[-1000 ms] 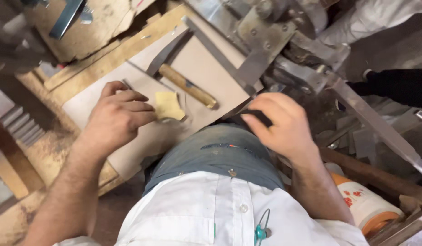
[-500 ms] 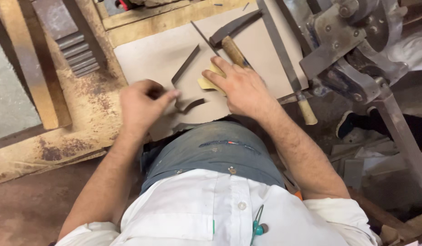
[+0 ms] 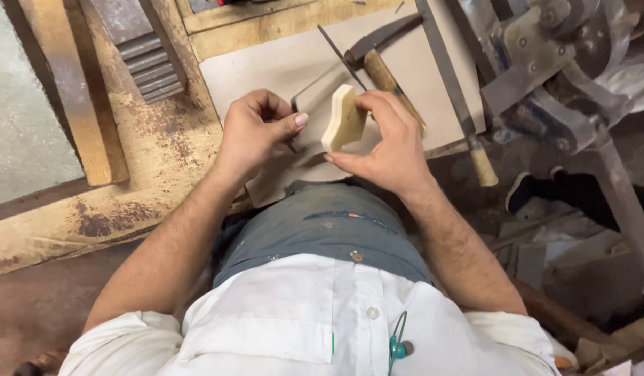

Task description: The person repeatedly bends a metal strip using a manual press machine and a wooden block. They position the strip, operate the press, and then use a hammer to refine the bend on the block. This cycle is repeated multiple times throughout the clip.

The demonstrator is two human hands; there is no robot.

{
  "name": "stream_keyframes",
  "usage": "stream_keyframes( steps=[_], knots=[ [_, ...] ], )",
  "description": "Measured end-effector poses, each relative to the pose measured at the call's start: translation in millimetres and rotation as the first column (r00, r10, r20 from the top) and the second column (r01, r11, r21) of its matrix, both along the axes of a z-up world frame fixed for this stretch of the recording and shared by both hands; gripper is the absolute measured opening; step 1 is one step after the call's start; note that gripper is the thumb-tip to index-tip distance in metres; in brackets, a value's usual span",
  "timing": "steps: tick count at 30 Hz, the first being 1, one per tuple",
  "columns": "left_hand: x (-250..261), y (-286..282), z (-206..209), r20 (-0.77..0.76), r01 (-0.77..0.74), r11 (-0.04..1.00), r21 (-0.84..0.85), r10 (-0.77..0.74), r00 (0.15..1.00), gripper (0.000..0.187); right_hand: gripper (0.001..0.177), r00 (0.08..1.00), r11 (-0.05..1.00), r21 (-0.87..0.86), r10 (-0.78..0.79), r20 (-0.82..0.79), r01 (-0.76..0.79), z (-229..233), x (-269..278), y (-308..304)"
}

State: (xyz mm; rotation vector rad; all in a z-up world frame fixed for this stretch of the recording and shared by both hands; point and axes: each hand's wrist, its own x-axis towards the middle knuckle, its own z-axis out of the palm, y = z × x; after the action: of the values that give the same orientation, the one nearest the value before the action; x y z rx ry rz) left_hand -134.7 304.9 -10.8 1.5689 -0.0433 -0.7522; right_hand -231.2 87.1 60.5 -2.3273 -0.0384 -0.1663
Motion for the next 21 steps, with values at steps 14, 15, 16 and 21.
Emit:
stream_keyframes(
  steps=[14, 15, 16, 21],
  knots=[
    [-3.0, -17.1, -20.2, -0.51, -0.196, 0.839, -0.508, -0.11, 0.853, 0.014, 0.085, 0.985, 0.986, 0.079, -0.141, -0.099, 0.149, -8.7, -16.0, 20.3],
    [-2.7, -19.5, -18.7, -0.517, -0.196, 0.841, -0.504, -0.112, 0.849, 0.014, 0.087, 0.984, 0.986, 0.087, -0.133, -0.12, 0.143, -7.9, -15.3, 20.9],
    [-3.6, -19.8, -17.2, -0.528, -0.199, 0.845, -0.496, -0.112, 0.842, 0.014, 0.086, 0.985, 0.985, 0.098, -0.127, -0.114, 0.139, -7.1, -15.1, 20.5],
    [1.8, -20.9, -13.7, -0.499, -0.171, 0.82, -0.546, -0.154, 0.853, 0.014, 0.082, 0.989, 0.982, 0.144, -0.11, -0.103, 0.124, -3.2, -16.5, 17.1]
  ],
)
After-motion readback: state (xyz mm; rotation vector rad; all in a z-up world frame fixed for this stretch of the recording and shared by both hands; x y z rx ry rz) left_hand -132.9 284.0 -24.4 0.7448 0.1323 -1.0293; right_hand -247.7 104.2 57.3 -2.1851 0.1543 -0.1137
